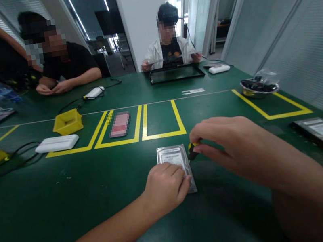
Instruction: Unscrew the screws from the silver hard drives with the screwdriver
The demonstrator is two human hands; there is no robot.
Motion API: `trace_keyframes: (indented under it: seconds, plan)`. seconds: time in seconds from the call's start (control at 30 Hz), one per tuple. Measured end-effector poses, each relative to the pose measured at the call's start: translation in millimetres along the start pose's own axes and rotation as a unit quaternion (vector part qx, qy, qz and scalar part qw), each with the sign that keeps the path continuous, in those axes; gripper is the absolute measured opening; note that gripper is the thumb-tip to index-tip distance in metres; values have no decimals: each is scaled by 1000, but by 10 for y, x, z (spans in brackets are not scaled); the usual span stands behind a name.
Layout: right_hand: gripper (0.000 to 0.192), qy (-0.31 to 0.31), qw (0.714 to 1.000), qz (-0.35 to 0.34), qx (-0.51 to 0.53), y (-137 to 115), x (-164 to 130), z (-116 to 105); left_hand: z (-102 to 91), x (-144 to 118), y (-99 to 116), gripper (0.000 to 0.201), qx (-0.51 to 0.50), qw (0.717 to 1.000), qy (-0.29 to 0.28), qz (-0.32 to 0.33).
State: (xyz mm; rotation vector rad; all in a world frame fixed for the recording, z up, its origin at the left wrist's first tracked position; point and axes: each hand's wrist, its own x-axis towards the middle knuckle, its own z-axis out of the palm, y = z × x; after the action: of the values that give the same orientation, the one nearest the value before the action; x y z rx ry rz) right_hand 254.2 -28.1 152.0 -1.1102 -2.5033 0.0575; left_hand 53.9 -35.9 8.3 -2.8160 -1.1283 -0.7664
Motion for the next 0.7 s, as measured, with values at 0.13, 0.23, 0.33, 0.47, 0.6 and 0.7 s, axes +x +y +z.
trace_keyframes:
  seconds: [0.13, 0.23, 0.33, 0.47, 0.6, 0.7]
  plan:
    - [17, -22, 998, -44, 30, -2, -8, -18, 0, -7, -4, 26, -3, 1000, -11, -4]
    - [20, -19, 998, -57, 20, -8, -10, -32, 3, -9, -6, 26, -4, 1000, -12, -7]
    - [20, -14, 999, -44, 2, -14, -13, -39, 6, -7, -8, 26, -4, 1000, -11, -7]
    - [15, -11, 999, -29, -6, -15, -21, -25, 3, 1, -9, 27, -6, 1000, -17, -6]
    - [9, -2, 1000, -12, -19, -18, -25, -4, 0, 3, -8, 28, -4, 1000, -16, -6]
    - [9, 6, 1000, -1, -21, -25, -17, -9, 7, -3, -9, 27, -4, 1000, -15, -6]
